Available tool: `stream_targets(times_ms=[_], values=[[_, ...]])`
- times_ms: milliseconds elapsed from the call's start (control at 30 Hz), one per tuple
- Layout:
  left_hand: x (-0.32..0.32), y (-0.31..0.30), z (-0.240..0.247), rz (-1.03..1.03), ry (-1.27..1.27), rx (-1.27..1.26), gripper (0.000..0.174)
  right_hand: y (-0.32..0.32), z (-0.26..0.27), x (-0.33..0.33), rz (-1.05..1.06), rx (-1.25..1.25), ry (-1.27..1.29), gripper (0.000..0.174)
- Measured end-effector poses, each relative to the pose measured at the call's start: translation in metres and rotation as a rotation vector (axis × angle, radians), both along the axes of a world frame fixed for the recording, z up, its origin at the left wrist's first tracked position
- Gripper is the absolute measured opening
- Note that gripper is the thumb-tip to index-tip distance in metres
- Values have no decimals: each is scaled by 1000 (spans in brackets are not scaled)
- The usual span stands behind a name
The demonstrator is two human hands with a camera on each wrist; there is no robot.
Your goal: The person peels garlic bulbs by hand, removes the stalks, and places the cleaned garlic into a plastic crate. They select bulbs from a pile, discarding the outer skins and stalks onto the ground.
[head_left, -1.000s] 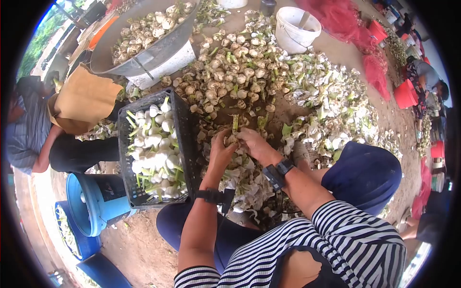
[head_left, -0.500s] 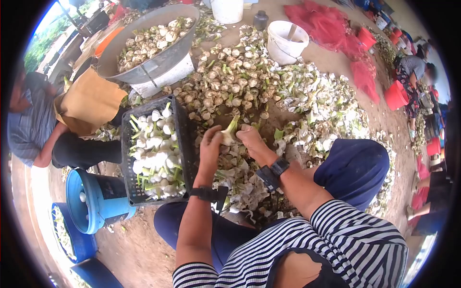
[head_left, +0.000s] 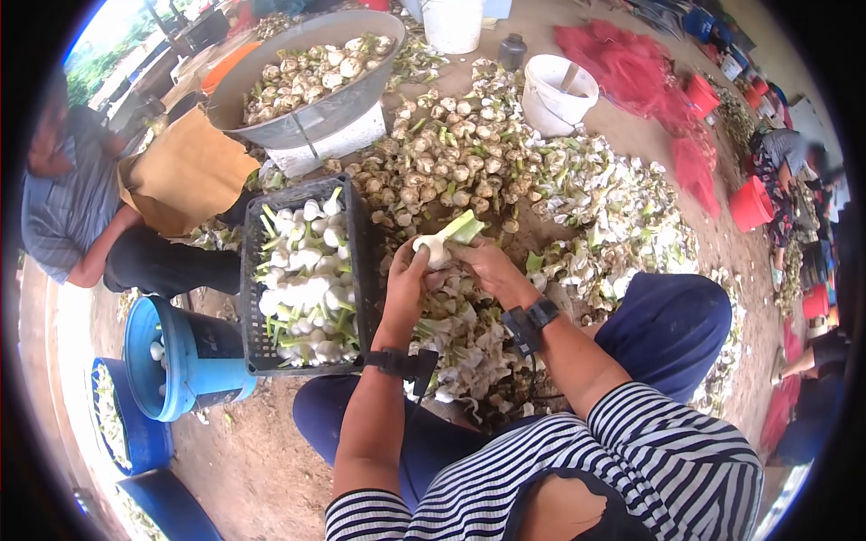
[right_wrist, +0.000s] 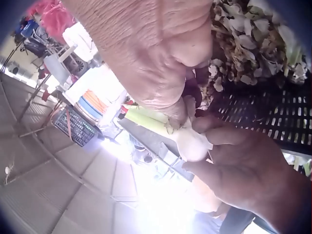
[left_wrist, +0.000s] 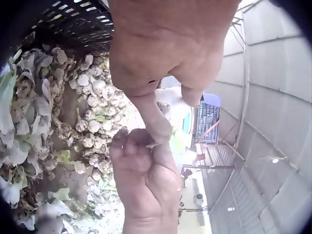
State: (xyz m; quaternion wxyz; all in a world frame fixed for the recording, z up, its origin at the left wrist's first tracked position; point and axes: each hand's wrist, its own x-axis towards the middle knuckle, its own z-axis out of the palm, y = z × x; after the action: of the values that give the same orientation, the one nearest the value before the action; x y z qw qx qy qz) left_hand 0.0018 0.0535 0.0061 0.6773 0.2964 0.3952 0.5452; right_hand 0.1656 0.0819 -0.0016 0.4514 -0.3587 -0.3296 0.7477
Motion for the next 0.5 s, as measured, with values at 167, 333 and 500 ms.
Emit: stream_targets(times_ms=[167,333,500], values=[[-13,2,0,-64,-155,-126,39,-5,4,-5,-32,76,-38,22],[-2,6,-4,367,1016,318,38,-2,-11,-6,-60,162,-206,21],[-4,7,2,173,1054,182,23,-2,-16,-7,-58,205,-517,24]])
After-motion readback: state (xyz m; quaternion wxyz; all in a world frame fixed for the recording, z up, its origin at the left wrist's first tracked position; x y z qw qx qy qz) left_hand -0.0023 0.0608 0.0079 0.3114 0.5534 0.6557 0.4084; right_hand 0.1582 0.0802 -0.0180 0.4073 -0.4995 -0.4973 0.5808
